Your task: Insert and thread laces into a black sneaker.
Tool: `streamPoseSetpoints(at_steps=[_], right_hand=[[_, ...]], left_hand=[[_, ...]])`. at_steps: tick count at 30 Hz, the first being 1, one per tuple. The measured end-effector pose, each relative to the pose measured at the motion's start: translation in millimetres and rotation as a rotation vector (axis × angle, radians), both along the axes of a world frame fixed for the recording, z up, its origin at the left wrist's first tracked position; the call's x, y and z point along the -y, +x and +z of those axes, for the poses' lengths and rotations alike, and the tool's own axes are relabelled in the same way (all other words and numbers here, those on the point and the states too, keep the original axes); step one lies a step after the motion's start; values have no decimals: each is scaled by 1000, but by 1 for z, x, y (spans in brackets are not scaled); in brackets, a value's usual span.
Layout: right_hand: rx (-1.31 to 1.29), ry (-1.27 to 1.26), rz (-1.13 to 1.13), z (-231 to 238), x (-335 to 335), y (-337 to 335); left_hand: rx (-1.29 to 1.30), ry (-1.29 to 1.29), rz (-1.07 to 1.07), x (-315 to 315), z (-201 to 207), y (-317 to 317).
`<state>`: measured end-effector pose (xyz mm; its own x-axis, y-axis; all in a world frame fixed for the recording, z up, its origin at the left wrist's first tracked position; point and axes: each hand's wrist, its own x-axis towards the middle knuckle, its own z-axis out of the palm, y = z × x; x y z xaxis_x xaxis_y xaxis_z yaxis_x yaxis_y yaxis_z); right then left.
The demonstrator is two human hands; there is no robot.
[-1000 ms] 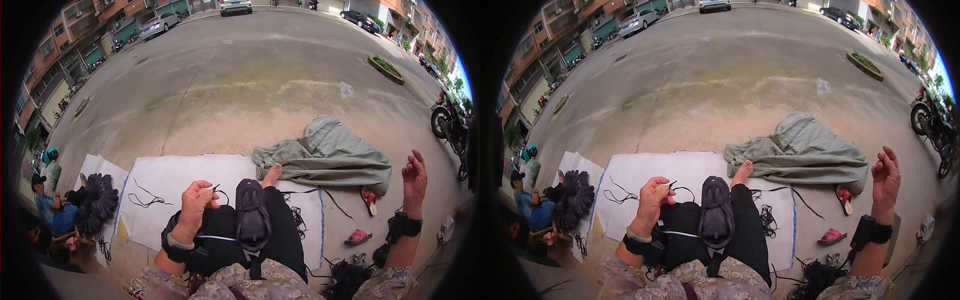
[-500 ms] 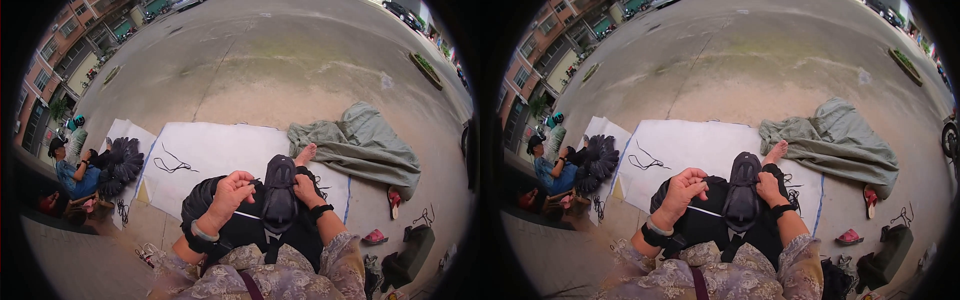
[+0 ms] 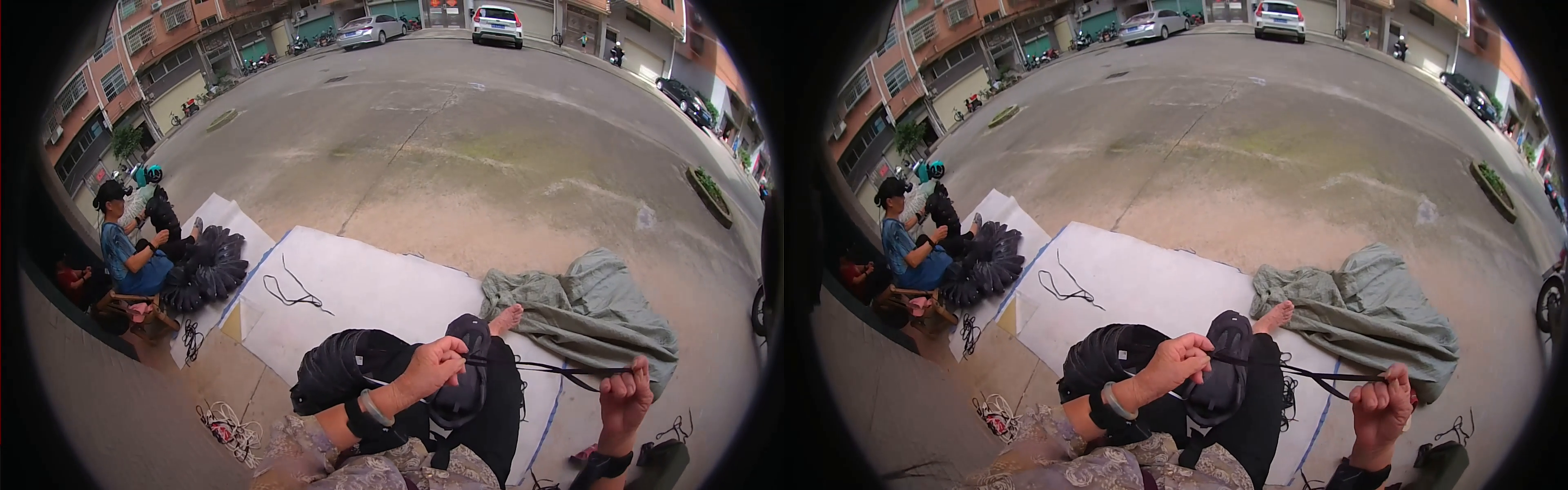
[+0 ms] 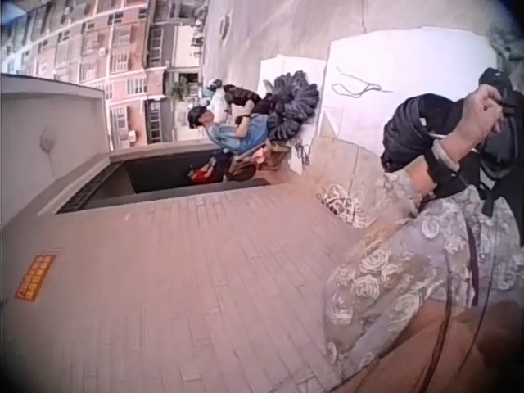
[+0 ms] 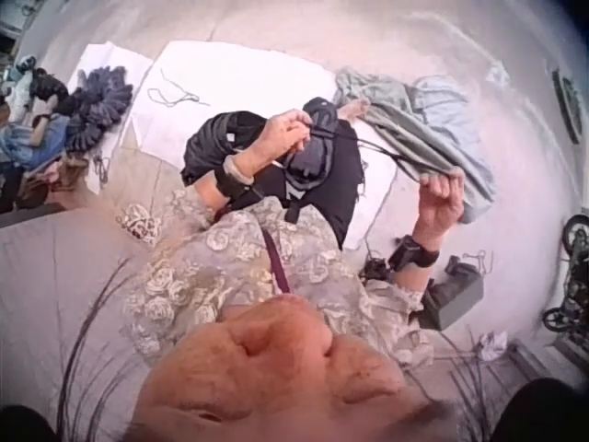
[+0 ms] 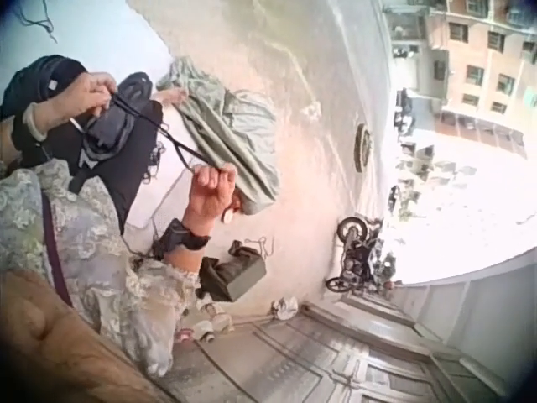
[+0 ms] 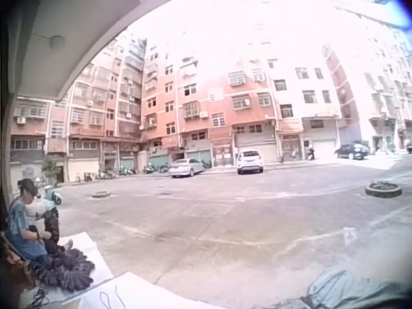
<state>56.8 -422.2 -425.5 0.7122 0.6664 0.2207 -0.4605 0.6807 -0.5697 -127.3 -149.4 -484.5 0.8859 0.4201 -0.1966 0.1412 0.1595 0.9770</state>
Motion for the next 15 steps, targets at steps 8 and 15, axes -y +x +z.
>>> streamPoseSetpoints(at_steps=[8, 15], right_hand=[[105, 68, -596, 27, 164, 95], [205, -41, -933, 70, 289, 146]], left_hand=[[56, 148, 20, 3, -1, -6], [97, 186, 12, 6, 5, -14]])
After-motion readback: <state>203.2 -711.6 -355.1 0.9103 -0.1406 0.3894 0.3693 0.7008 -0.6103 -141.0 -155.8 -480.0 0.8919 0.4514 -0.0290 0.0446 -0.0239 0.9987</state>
